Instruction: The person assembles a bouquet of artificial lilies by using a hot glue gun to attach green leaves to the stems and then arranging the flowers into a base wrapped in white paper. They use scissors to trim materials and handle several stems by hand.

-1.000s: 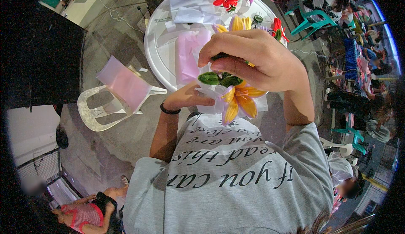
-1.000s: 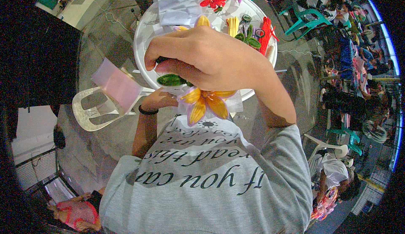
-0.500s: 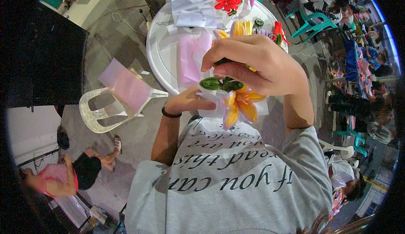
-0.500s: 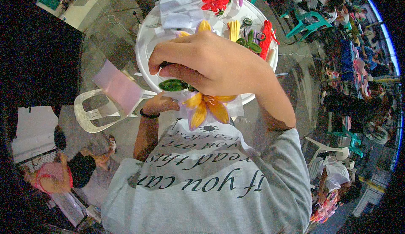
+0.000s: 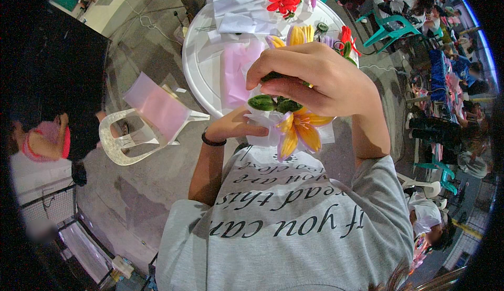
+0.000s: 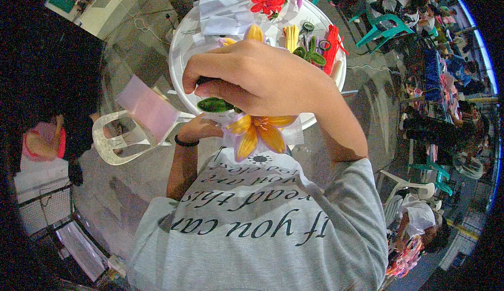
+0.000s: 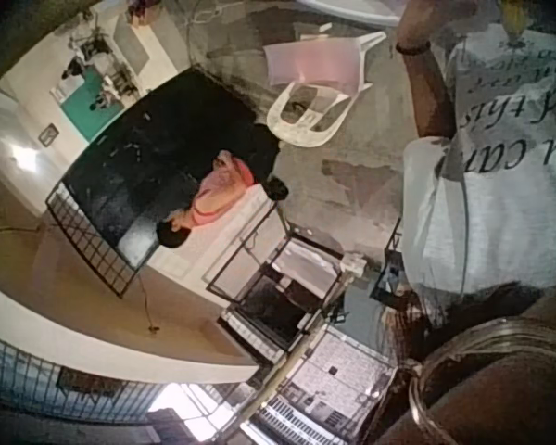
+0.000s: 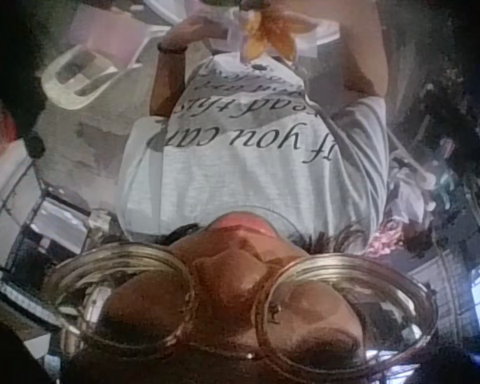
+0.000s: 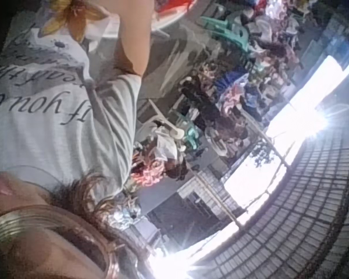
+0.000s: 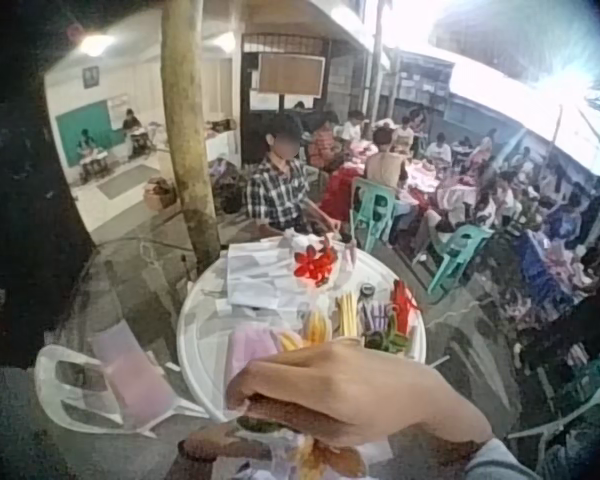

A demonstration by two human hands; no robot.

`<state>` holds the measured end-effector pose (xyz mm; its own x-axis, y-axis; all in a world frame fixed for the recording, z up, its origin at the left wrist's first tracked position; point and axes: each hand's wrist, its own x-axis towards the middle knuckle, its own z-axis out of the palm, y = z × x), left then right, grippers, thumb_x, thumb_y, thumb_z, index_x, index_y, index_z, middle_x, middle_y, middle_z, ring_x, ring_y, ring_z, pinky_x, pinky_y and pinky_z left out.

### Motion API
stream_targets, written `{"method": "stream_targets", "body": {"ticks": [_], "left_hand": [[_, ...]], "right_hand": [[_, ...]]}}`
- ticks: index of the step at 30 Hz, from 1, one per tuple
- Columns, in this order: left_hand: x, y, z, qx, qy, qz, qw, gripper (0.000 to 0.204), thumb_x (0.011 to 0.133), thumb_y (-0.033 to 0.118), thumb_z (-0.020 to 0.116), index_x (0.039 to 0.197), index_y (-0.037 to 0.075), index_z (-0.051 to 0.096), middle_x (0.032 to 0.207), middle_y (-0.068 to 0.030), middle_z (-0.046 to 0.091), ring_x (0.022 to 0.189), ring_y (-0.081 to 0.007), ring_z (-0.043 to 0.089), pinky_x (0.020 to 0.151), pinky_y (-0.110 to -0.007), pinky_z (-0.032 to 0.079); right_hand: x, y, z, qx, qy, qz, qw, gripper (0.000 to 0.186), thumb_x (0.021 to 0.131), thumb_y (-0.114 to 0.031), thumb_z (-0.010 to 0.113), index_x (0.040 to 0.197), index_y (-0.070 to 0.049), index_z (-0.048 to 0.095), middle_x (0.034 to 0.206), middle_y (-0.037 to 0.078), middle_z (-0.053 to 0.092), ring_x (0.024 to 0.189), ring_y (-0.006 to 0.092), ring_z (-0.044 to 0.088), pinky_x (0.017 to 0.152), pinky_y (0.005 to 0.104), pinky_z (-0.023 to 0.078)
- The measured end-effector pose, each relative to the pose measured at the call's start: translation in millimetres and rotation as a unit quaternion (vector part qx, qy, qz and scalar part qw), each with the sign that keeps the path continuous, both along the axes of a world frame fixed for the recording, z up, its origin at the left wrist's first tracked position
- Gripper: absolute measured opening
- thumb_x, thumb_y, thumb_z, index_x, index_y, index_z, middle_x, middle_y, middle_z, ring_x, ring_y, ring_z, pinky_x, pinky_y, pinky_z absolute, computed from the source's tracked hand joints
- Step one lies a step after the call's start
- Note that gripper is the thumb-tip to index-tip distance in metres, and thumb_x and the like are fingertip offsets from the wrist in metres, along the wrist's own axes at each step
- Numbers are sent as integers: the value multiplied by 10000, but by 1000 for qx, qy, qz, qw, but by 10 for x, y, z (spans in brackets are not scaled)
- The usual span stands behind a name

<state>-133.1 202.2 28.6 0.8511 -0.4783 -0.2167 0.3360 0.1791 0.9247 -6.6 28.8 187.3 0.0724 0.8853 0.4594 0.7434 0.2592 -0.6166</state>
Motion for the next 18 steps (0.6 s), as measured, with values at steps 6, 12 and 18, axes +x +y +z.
{"method": "stream_targets", "body": {"ticks": [6, 12, 18], "left_hand": [[31, -3, -92, -29, -41, -14, 999, 642, 822, 272, 758, 1362, 59, 485, 1265, -53, 578, 1151, -157, 537, 980, -333, 431], [36, 25, -228, 60, -84, -8, 995, 574, 816, 240, 747, 1314, 46, 536, 1243, -52, 598, 1132, -161, 549, 966, -330, 440], [45, 32, -163, 93, -74, -11, 993, 532, 810, 209, 744, 1282, 39, 568, 1223, -52, 614, 1120, -164, 560, 961, -326, 445]], "right_hand": [[25, 40, 9, 0, 6, 11, 1000, 102, 896, -90, 612, 968, -23, 584, 798, 122, 640, 748, 324, 648, 654, 407, 478], [28, 105, 77, -40, 11, 13, 999, 126, 885, -116, 638, 965, -24, 603, 821, 128, 665, 759, 322, 657, 651, 408, 487], [52, 184, 80, -55, -2, 30, 998, 139, 885, -139, 647, 957, -24, 618, 829, 130, 677, 757, 320, 661, 651, 407, 489]]}}
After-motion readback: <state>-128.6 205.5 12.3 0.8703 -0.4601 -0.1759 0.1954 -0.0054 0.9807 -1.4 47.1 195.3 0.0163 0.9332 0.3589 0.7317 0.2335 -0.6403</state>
